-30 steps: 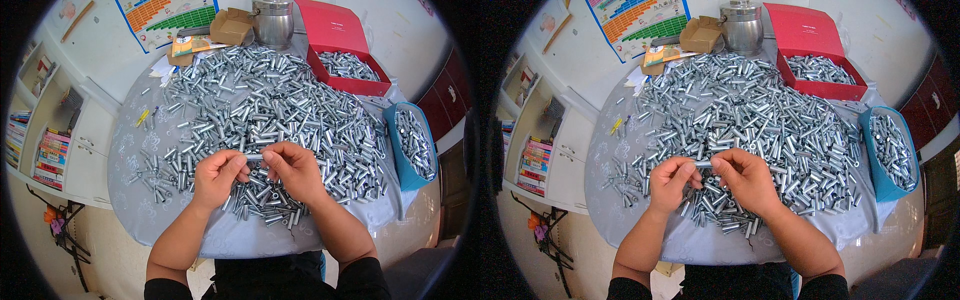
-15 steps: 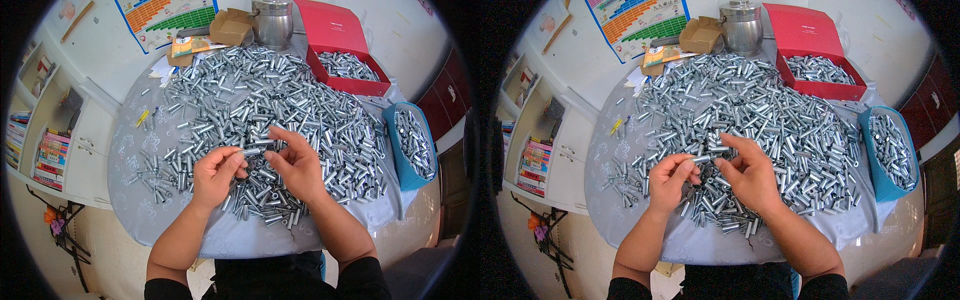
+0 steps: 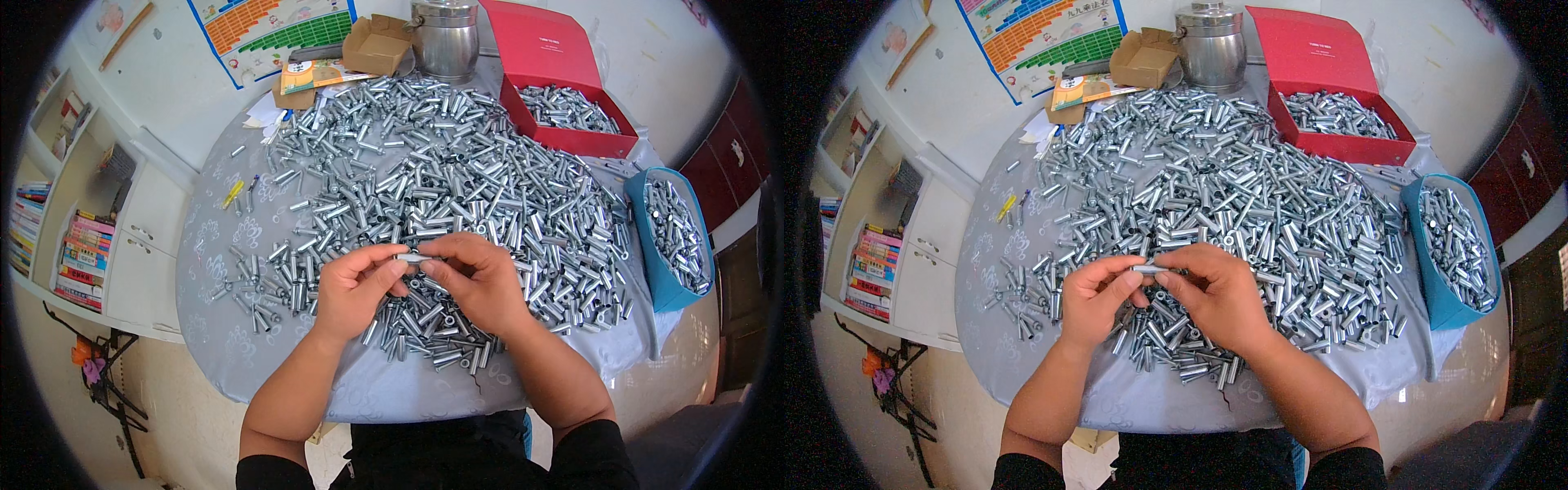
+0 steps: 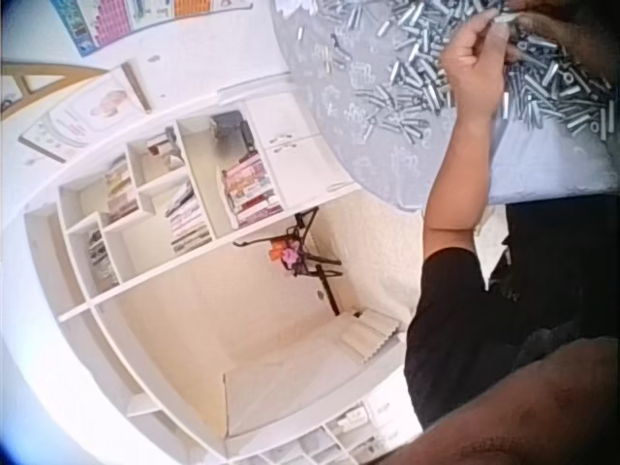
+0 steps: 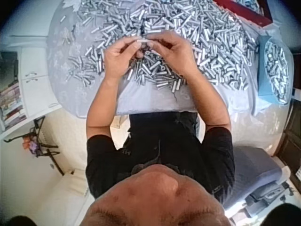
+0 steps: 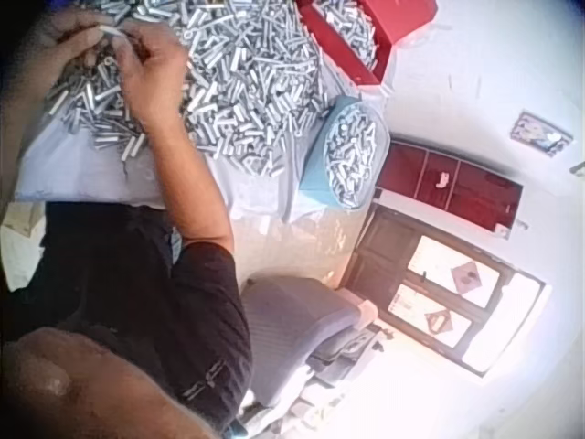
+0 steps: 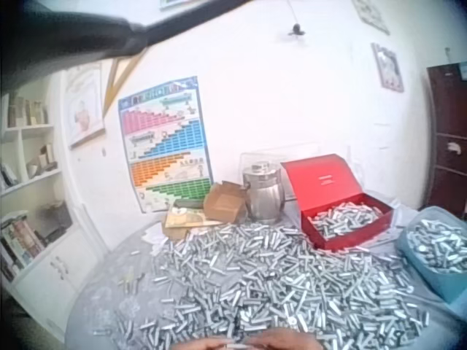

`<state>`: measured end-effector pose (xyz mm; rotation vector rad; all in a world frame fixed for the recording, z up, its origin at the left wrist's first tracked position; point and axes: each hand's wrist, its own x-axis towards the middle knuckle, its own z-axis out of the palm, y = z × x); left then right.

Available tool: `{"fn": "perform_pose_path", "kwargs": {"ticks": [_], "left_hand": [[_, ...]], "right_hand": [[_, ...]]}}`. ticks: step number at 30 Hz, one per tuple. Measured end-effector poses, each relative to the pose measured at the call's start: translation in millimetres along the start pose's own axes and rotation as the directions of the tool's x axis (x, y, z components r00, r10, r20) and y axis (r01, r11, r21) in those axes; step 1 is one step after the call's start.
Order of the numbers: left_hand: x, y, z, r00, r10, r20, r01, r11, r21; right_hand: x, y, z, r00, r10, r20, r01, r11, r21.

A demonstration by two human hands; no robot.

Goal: The person repeatedly picks up small cylindrical metal components and smaller ring-like pieces from a large pile on a table. They insert the smaller pieces into the cylindrical parts by hand and then place the assembled units back onto the table. The process is continuous and repetitive throughout the clip.

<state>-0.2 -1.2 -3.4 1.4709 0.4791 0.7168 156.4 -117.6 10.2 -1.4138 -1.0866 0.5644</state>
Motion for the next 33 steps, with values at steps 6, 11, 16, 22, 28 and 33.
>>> {"fn": "perform_pose_path", "kwargs": {"ticks": [6,11,16,22,28,33], "left_hand": [[3.6,2.2,-4.5,0.997,0.017,-0.082,-0.019,1.000,-0.024],[1.9,0.8,-6.3,0.999,0.048,-0.015,-0.049,0.999,-0.014],[1.1,0.6,-1.5,0.999,0.021,0.042,-0.019,0.999,-0.046],[11.5,13.7,-22.3,0.933,0.079,-0.352,-0.031,0.990,0.139],[18.0,2.3,-42.8,0.933,0.121,-0.340,0.067,0.868,0.492],[16.6,1.2,-55.7,0.972,0.123,-0.200,0.035,0.766,0.642]], "right_hand": [[1.3,14.2,0.7,0.984,0.053,-0.171,-0.042,0.997,0.069],[3.1,5.7,0.5,0.985,-0.022,-0.171,0.017,0.999,-0.029],[-1.0,7.4,1.4,0.986,0.165,0.000,-0.164,0.980,0.116],[5.4,-1.3,-2.6,0.955,0.280,-0.100,-0.249,0.937,0.246],[6.3,0.9,-1.5,0.945,0.285,-0.162,-0.225,0.924,0.309],[8.5,1.2,-5.9,0.922,0.291,-0.255,-0.180,0.906,0.384]]}}
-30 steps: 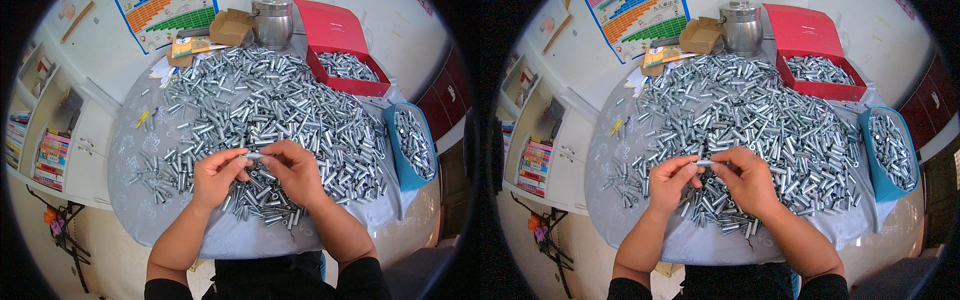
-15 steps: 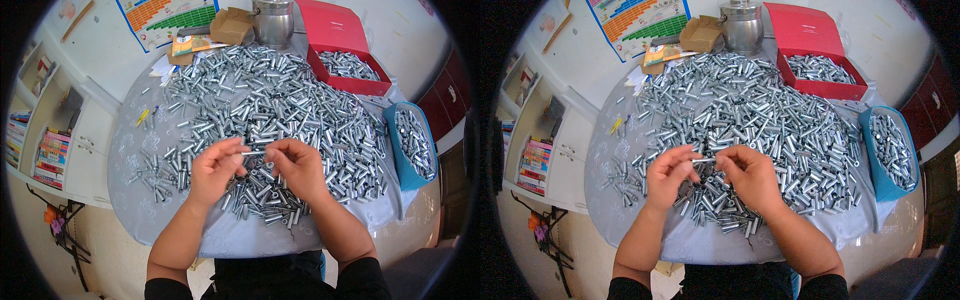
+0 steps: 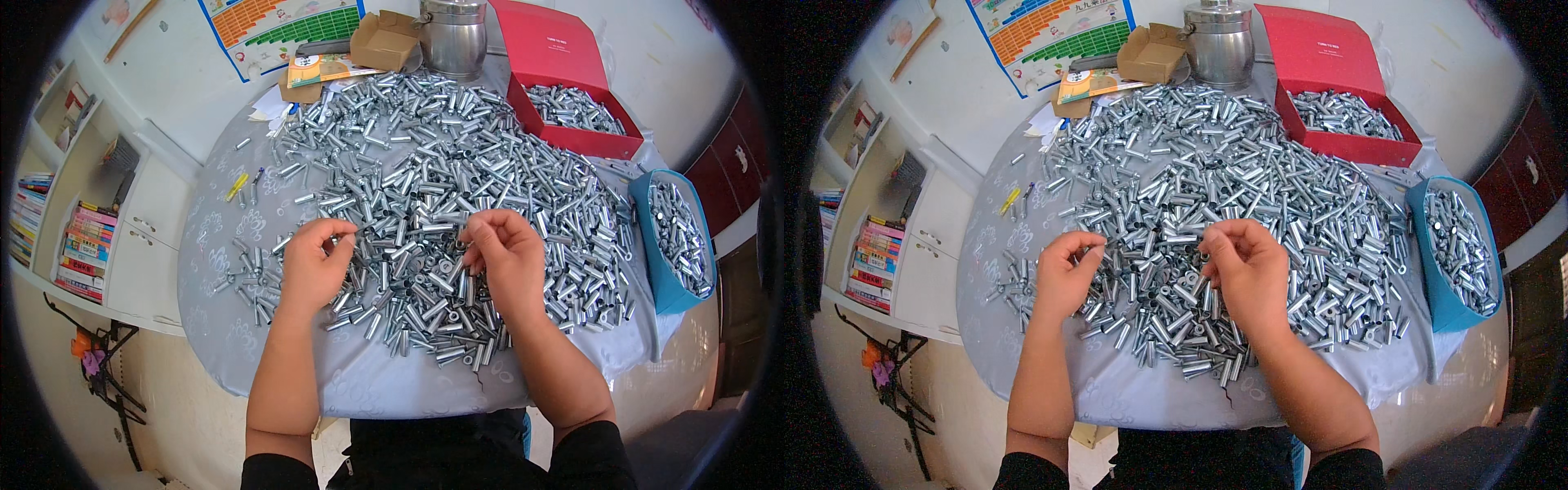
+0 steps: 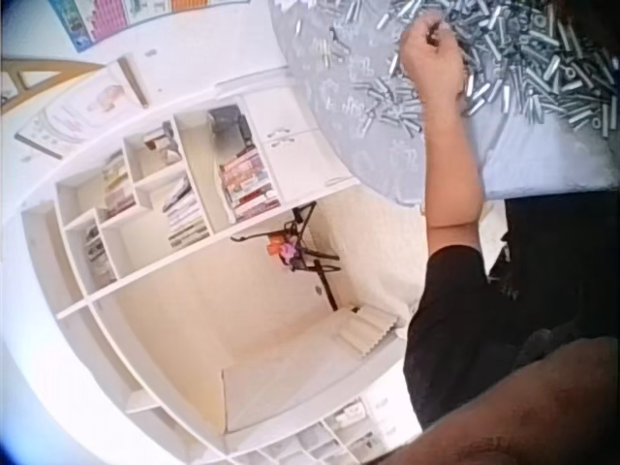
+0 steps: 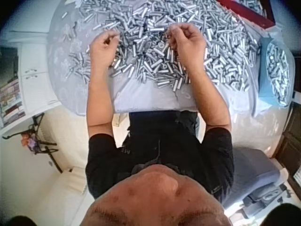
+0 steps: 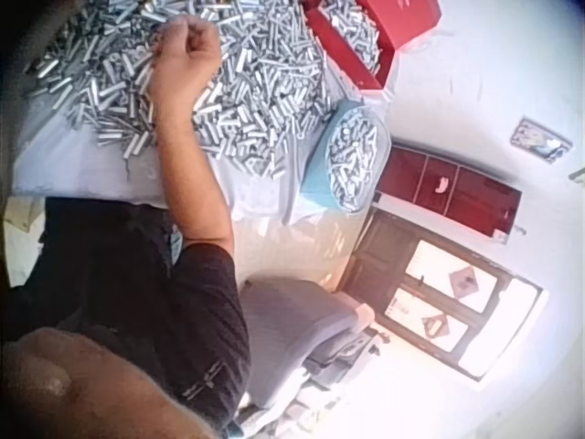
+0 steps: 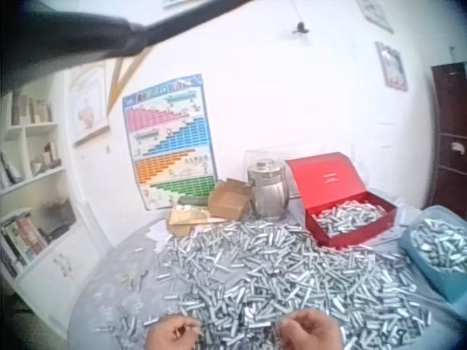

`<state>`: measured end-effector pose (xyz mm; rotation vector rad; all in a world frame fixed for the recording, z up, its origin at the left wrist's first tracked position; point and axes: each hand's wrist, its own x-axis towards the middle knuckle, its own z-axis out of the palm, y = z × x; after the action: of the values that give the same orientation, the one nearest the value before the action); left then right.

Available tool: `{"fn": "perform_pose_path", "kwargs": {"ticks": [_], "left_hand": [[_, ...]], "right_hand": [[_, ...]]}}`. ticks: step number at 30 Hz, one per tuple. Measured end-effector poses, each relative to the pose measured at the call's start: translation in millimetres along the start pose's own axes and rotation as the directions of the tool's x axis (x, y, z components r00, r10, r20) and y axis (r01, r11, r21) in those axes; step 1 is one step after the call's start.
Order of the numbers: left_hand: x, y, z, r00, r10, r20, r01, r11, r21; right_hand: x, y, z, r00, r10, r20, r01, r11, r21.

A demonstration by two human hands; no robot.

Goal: The person repeatedly picks up small cylindrical metal components and smaller ring-like pieces from a large pile on a table. They insert the smaller pieces into the cylindrical parts by hand and then place the assembled units back onto the table. The process is continuous and repetitive throughout the clip.

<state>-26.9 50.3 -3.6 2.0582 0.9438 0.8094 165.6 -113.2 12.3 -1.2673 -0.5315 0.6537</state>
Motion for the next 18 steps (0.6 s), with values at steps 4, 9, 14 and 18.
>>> {"fn": "perform_pose_path", "kwargs": {"ticks": [4,9,14,18], "left_hand": [[-0.6,16.7,-11.7,0.960,0.176,0.220,-0.225,0.949,0.221],[-4.1,15.2,-9.6,0.937,0.228,0.264,-0.313,0.886,0.343],[-2.3,10.8,-0.3,0.913,0.356,0.201,-0.408,0.834,0.373],[-7.4,17.7,5.2,0.988,0.120,0.101,-0.106,0.986,-0.129]], "right_hand": [[2.2,-1.6,0.8,0.968,-0.177,-0.176,0.205,0.965,0.161],[-1.4,4.2,0.0,0.979,-0.205,-0.013,0.205,0.969,0.135],[-1.0,6.5,1.3,0.993,-0.115,0.025,0.113,0.992,0.051],[-4.3,5.5,3.1,0.994,-0.026,0.104,0.026,1.000,0.009]]}}
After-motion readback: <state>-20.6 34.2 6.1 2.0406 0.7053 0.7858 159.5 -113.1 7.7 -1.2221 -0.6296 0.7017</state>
